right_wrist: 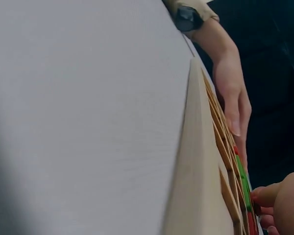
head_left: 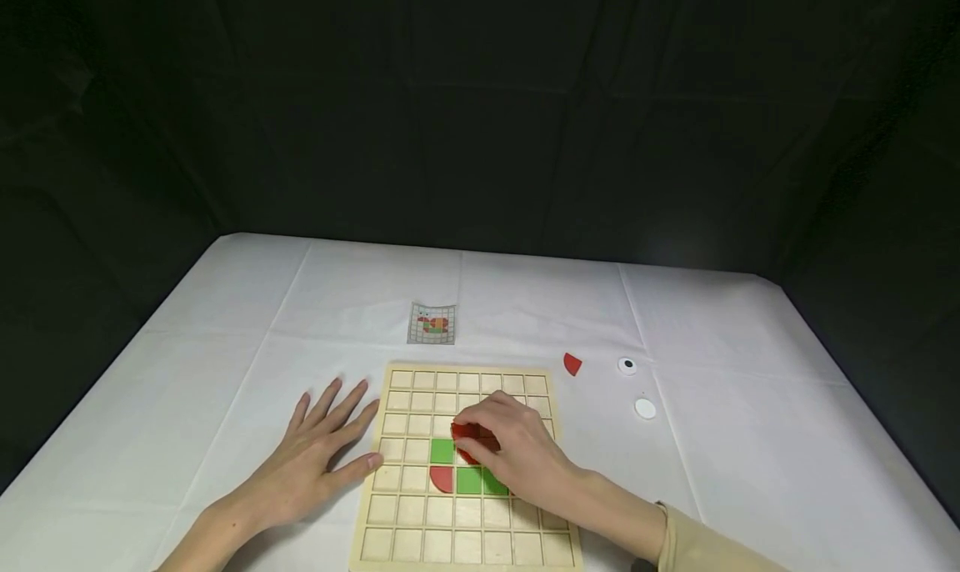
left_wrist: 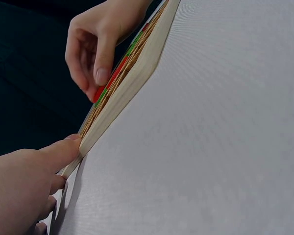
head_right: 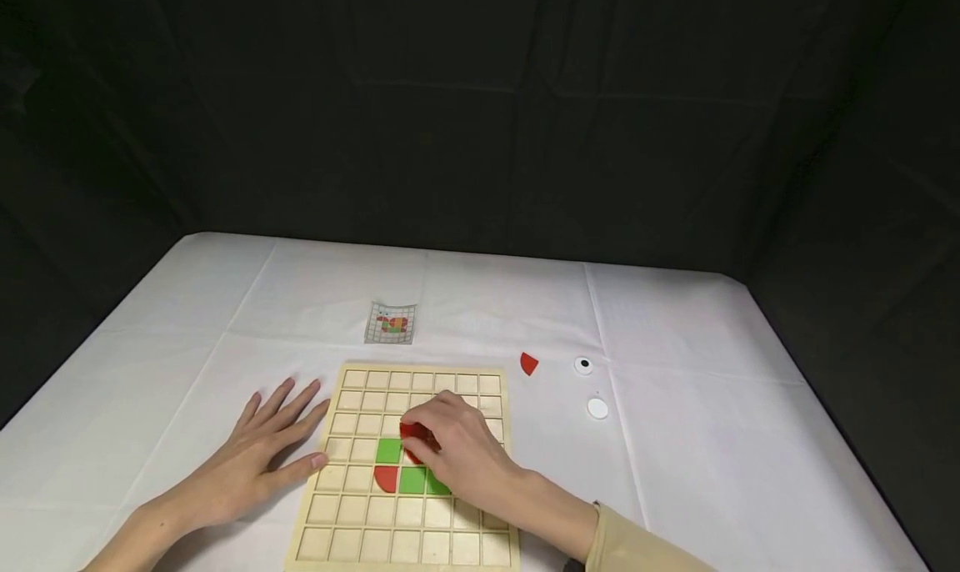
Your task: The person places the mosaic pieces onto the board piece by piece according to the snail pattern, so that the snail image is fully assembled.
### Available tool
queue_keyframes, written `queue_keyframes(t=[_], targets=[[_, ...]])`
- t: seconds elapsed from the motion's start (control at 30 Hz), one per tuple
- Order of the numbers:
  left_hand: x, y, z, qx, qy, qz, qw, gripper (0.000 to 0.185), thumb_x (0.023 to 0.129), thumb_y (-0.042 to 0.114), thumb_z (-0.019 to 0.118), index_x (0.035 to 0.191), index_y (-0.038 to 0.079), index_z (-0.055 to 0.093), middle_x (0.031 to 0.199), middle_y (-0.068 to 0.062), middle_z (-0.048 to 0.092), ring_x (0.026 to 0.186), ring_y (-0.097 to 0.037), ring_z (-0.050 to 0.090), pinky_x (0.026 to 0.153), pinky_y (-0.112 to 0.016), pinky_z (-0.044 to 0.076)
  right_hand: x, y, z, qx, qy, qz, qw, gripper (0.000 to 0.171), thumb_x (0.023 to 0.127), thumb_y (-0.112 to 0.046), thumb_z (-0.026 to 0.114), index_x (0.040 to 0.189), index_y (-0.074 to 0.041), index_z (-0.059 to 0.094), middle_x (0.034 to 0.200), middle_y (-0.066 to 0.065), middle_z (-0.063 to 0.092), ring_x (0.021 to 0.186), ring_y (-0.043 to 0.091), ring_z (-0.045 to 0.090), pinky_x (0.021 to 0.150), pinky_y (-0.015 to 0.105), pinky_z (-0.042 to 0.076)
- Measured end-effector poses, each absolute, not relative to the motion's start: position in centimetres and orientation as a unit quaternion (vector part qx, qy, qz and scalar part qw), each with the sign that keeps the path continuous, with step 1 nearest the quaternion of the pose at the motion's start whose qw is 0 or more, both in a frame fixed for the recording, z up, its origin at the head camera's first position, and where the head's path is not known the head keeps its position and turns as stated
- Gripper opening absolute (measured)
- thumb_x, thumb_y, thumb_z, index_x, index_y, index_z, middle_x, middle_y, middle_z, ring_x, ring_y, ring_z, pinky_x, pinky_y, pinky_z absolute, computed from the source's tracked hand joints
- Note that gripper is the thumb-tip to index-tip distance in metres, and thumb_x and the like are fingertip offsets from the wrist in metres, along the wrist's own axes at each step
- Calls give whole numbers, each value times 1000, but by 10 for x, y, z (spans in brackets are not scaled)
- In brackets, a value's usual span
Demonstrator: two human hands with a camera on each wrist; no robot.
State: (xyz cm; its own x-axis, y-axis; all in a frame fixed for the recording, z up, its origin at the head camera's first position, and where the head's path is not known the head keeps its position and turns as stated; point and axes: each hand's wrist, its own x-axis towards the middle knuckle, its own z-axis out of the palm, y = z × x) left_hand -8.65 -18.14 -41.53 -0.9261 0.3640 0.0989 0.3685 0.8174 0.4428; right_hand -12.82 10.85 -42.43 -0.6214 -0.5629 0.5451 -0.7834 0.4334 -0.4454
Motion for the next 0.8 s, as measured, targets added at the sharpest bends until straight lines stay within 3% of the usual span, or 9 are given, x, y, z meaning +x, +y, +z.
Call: queue_keyframes(t=[0.33, 0.8], targets=[[-86, -182, -415, -188, -950, -249, -8, 70, 97, 57, 55, 151, 13, 45, 165, -5, 25, 154, -37, 8, 120, -64, 0, -132, 90, -420, 367, -852, 347, 135, 11, 84, -15, 82, 92, -13, 73, 92, -6, 75, 85, 7, 63, 74, 17, 55], [-87, -182, -417, -187, -949, -252, -10, 70, 97, 57, 54, 152, 14, 44, 165, -4, 24, 155, -37, 8, 120, -63, -1, -131, 87, -420, 351, -851, 377, 106, 9, 87, -13, 79, 95, -14, 74, 93, -7, 72, 84, 5, 62, 72, 15, 54]])
